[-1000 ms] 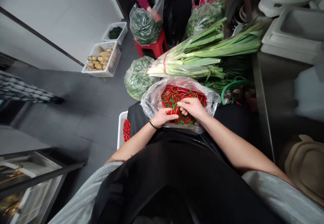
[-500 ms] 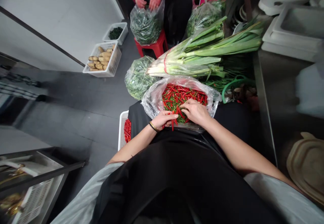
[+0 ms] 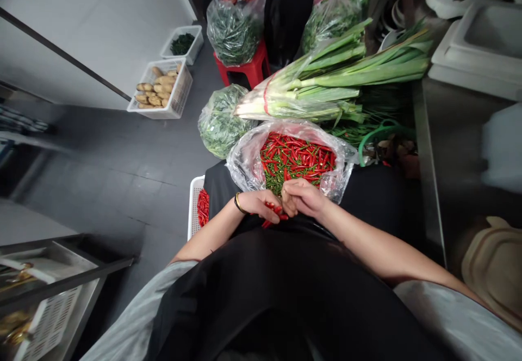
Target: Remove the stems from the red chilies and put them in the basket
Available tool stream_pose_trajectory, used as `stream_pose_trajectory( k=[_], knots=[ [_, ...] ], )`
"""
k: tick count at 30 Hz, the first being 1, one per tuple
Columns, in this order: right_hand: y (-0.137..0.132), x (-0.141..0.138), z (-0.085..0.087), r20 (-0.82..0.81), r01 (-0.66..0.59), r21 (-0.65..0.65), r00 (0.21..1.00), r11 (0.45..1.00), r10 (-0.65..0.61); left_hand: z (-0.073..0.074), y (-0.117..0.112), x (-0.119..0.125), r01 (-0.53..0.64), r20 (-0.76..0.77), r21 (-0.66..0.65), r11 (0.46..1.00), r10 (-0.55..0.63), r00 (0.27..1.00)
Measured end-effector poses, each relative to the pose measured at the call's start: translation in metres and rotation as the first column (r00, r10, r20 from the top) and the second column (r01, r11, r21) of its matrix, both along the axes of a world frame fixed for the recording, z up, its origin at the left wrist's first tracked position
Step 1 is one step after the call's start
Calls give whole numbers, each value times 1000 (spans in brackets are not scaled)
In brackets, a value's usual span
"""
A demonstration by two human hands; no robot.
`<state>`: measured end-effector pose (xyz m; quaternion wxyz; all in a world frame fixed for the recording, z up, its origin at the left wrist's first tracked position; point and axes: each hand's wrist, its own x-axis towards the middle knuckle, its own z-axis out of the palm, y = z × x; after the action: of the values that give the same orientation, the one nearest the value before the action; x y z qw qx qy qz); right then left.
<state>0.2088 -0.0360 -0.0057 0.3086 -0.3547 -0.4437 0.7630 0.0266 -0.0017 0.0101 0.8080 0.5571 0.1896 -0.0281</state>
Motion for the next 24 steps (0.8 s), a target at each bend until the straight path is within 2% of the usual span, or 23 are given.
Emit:
stream_pose_trajectory(
  k=[2, 3, 4, 5, 6, 7, 9, 10, 11, 12, 13, 14, 15, 16, 18, 20, 21, 22, 24],
  knots=[
    [7, 4, -5, 0, 95, -4, 995, 995, -95, -5, -1, -2, -6, 35, -40, 999, 8, 999],
    [15, 9, -7, 92, 66, 56, 993, 996, -71, -9, -2, -3, -67, 44, -82, 994, 71, 997],
    [26, 15, -8, 243, -15, 147, 970, 989, -22, -14, -4, -5, -154, 45, -132, 979, 161, 986],
    [38, 20, -10, 436, -125, 248, 900, 961, 5, -21, -4, -7, -244, 38, -176, 954, 254, 966],
    [51, 25, -12, 630, -233, 355, 776, 905, -47, -27, -5, -10, -322, 23, -209, 923, 334, 942],
    [63, 26, -14, 773, -339, 434, 616, 835, -151, -33, -5, -12, -381, 7, -231, 895, 393, 919],
    [85, 23, -19, 902, -577, 427, 323, 696, -285, -42, -6, -15, -446, -15, -254, 858, 457, 889],
    [94, 18, -21, 927, -676, 370, 224, 637, -301, -45, -7, -16, -468, -20, -263, 844, 480, 877],
    [100, 13, -23, 944, -753, 308, 163, 582, -288, -48, -7, -16, -486, -19, -272, 830, 501, 865],
    [105, 10, -24, 952, -801, 268, 136, 535, -273, -49, -8, -17, -509, -13, -282, 813, 527, 850],
    [108, 8, -25, 953, -821, 264, 142, 506, -268, -50, -8, -17, -537, -3, -290, 792, 561, 828],
    [110, 8, -24, 946, -814, 297, 179, 499, -272, -50, -7, -17, -570, 10, -297, 766, 599, 801],
    [111, 11, -22, 929, -776, 359, 246, 519, -276, -49, -6, -16, -606, 24, -303, 736, 641, 767],
    [110, 15, -19, 902, -702, 431, 335, 566, -271, -48, -4, -15, -648, 33, -305, 698, 687, 725],
    [104, 26, -11, 805, -470, 515, 552, 716, -216, -43, 2, -9, -742, 23, -271, 613, 775, 631],
    [92, 33, -2, 648, -241, 464, 748, 852, -142, -37, 9, 1, -812, -19, -163, 560, 821, 570],
    [85, 33, 1, 576, -169, 425, 808, 889, -122, -34, 13, 7, -820, -36, -94, 564, 822, 569],
    [77, 31, 4, 530, -123, 410, 839, 904, -126, -32, 15, 13, -811, -46, -31, 585, 809, 586],
    [61, 23, 8, 520, -76, 487, 826, 870, -219, -28, 18, 21, -767, -73, 47, 640, 768, 636]
  ],
)
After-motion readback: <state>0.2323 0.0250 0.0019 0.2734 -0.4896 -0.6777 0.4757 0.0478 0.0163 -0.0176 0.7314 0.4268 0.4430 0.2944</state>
